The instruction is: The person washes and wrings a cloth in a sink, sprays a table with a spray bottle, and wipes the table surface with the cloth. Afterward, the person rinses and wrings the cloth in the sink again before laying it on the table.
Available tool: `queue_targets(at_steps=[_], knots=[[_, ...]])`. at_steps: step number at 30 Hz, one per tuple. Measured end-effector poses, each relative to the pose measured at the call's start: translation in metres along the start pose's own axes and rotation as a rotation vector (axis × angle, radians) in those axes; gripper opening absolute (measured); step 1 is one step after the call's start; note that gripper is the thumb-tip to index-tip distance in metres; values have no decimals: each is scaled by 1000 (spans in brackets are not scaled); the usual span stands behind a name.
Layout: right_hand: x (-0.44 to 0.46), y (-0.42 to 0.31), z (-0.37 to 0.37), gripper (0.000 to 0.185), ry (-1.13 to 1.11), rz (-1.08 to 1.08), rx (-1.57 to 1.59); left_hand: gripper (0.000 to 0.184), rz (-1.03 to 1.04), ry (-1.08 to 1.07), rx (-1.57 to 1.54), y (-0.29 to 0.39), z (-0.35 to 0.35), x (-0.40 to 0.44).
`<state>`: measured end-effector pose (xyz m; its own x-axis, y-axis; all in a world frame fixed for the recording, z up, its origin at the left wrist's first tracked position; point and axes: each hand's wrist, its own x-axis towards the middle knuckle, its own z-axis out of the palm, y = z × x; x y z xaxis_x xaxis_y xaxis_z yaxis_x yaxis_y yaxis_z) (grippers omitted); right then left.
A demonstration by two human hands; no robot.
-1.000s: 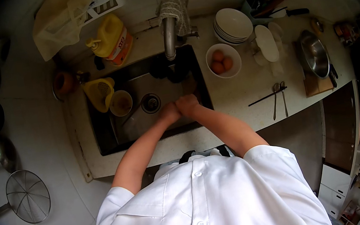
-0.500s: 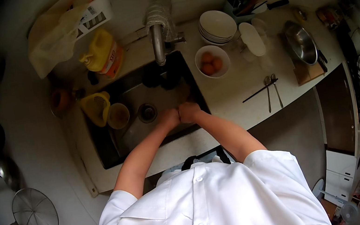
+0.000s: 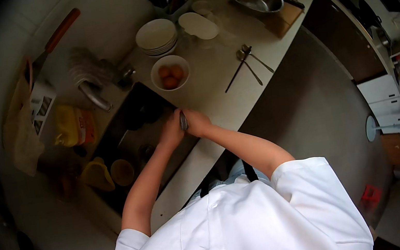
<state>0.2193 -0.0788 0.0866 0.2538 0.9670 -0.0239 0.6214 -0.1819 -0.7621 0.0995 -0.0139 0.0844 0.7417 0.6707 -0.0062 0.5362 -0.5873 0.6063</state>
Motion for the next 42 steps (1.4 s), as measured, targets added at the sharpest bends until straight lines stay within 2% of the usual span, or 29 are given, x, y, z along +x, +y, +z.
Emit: queue_targets(at_steps=[1, 3, 5, 7, 10, 12, 15, 16, 20, 22, 23, 24, 26, 27, 30, 33, 35, 38, 40, 41, 42], knots=[[-38, -3, -9, 41, -57, 64, 2, 50, -38, -35, -93, 25, 9, -29], [-51, 13, -30, 39, 13, 84, 27, 50, 21, -48, -137, 51, 20, -17], [-66, 41, -50, 38, 54, 80, -2, 45, 5, -163, -124, 79, 35, -2], [-85, 58, -78, 37, 91, 72, -30, 40, 115, -104, -170, 106, 59, 4], [-123, 83, -129, 33, 64, 337, -24, 37, 180, -211, -77, 152, 104, 22], [-156, 106, -161, 31, 110, 406, -30, 24, 223, -313, 68, 192, 137, 32], [-205, 143, -207, 27, 169, 528, -19, 16, 270, -397, 214, 268, 177, 36], [-223, 159, -219, 27, 212, 546, -9, 14, 359, -372, 223, 286, 196, 38], [-295, 218, -268, 28, 370, 706, 13, 15, 488, -539, 232, 367, 273, 45], [-337, 238, -285, 29, 440, 791, 39, 23, 529, -618, 191, 404, 309, 40], [-355, 250, -296, 29, 504, 769, 37, 23, 576, -655, 200, 424, 323, 38], [-375, 260, -307, 30, 568, 749, 28, 30, 586, -708, 94, 447, 335, 34], [-415, 271, -325, 31, 660, 871, 80, 52, 613, -837, -74, 486, 365, 27], [-434, 277, -333, 31, 715, 946, 118, 54, 620, -907, -110, 508, 378, 24], [-492, 306, -342, 36, 911, 1054, 128, 55, 746, -1074, -101, 567, 425, 11], [-545, 330, -347, 46, 1146, 1173, 95, 56, 789, -1279, -197, 614, 479, -4], [-575, 342, -361, 57, 1185, 1315, 174, 53, 793, -1430, -314, 645, 514, -14], [-610, 370, -379, 61, 1329, 1385, 201, 45, 738, -1598, -394, 675, 583, -21], [-631, 383, -395, 66, 1505, 1319, 131, 37, 569, -1706, -458, 710, 595, -28], [-642, 390, -404, 66, 1532, 1345, 120, 37, 590, -1738, -453, 732, 599, -31], [-651, 402, -408, 68, 1625, 1274, 105, 35, 459, -1746, -358, 749, 610, -32]])
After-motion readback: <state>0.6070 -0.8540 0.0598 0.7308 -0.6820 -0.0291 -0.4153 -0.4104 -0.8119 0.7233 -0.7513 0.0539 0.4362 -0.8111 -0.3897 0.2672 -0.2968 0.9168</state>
